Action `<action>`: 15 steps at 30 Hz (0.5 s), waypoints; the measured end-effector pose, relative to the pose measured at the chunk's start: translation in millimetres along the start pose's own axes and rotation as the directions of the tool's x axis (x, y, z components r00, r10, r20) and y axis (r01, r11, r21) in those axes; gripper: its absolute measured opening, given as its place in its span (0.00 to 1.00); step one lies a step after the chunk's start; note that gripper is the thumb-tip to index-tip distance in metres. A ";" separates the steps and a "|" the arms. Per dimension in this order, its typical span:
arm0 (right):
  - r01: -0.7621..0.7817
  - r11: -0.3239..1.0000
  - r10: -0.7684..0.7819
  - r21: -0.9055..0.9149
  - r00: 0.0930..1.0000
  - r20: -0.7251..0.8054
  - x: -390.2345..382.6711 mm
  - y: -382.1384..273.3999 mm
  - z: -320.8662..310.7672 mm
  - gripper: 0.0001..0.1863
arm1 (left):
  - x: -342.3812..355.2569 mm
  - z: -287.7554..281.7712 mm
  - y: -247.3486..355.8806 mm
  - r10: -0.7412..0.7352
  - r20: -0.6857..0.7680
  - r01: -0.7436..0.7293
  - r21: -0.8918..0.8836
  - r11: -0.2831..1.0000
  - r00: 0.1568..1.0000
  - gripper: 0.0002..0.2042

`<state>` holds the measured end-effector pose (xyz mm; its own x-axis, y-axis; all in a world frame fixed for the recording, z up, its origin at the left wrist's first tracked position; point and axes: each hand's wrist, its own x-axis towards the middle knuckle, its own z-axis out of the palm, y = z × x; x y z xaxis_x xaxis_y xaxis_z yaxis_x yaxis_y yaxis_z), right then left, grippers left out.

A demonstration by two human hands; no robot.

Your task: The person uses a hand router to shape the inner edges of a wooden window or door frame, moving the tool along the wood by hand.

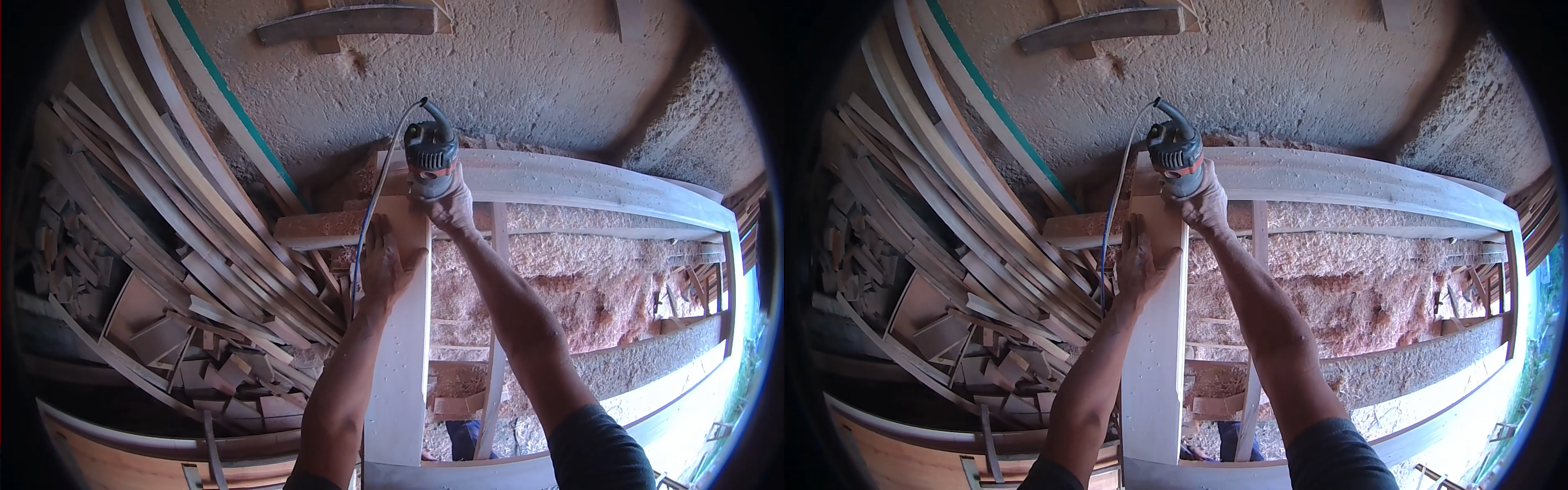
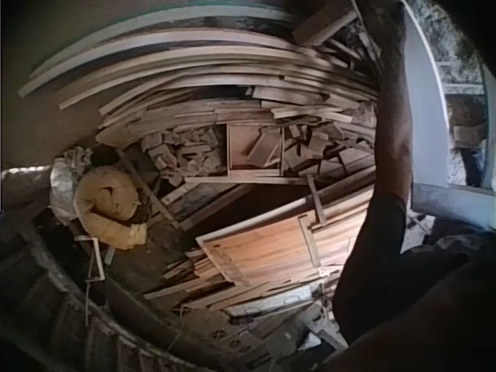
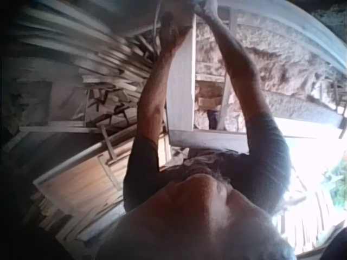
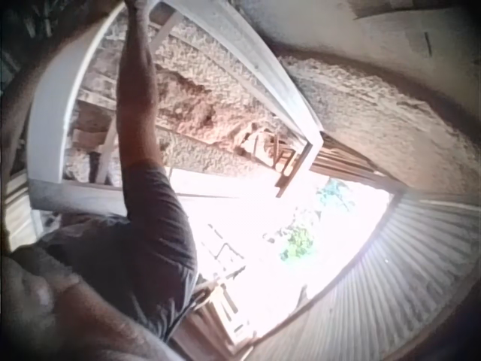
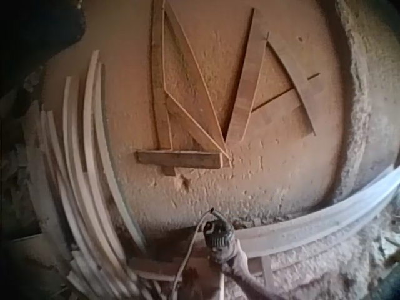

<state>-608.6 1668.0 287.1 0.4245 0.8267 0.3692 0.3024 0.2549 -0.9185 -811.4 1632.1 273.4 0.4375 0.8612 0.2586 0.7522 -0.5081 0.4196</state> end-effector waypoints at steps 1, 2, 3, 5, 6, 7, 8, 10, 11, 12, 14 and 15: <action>0.007 1.000 -0.007 0.005 1.000 0.001 2.1 4.6 -1.0 0.41 | 0.4 -0.3 2.4 0.001 0.000 -0.001 -0.009 1.000 1.000 0.53; 0.002 0.999 -0.003 -0.034 1.000 -0.013 2.6 9.1 -3.8 0.41 | 0.4 -0.4 5.4 0.003 0.002 -0.003 -0.018 1.000 1.000 0.53; -0.004 0.998 0.002 -0.061 1.000 -0.021 1.5 3.4 0.1 0.42 | -1.4 -1.2 2.3 0.004 -0.006 -0.005 -0.014 1.000 1.000 0.53; -0.032 0.995 0.029 -0.099 0.999 -0.034 -1.4 -7.9 5.7 0.42 | -3.5 -1.3 -3.0 0.019 -0.029 -0.019 -0.007 1.000 0.999 0.53; -0.054 0.992 0.049 -0.117 0.998 -0.043 -2.4 -11.6 4.0 0.42 | -2.7 -0.9 -2.1 0.037 -0.043 -0.037 -0.010 0.999 0.998 0.53; -0.076 0.988 0.069 -0.134 0.996 -0.053 -3.7 -15.2 3.3 0.41 | -3.1 -0.7 -1.2 0.030 -0.042 -0.031 -0.014 0.999 0.999 0.52; -0.068 0.988 0.058 -0.142 0.995 -0.077 -5.1 -18.3 5.0 0.41 | -4.1 -0.7 -0.7 0.023 -0.041 -0.024 -0.017 1.000 0.999 0.52; -0.054 0.985 0.033 -0.164 0.991 -0.129 -7.9 -21.3 7.3 0.42 | -3.5 0.6 2.1 0.016 -0.031 -0.017 -0.017 1.000 0.999 0.52; -0.061 0.985 0.040 -0.158 0.990 -0.137 -10.0 -22.7 6.1 0.42 | -2.8 1.4 3.4 0.013 -0.023 -0.014 -0.010 1.000 1.000 0.52; -0.116 0.977 0.086 -0.178 0.982 -0.167 -11.2 -27.9 10.1 0.42 | -3.7 1.3 2.2 0.006 -0.016 -0.006 0.003 1.000 1.000 0.52; -0.224 0.951 0.176 -0.211 0.958 -0.226 -13.4 -38.3 16.8 0.43 | -8.0 7.7 -5.2 0.052 -0.058 -0.051 0.027 0.998 0.997 0.51; -0.169 0.949 0.107 -0.265 0.966 -0.233 -12.8 -36.1 16.5 0.47 | -6.6 6.5 -3.9 0.079 -0.085 -0.076 0.039 0.996 0.993 0.51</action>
<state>-639.0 1656.5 313.1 0.6418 0.7091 0.2918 0.4417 -0.0309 -0.8966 -814.0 1628.4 264.3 0.4524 0.8143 0.3638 0.7354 -0.5714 0.3644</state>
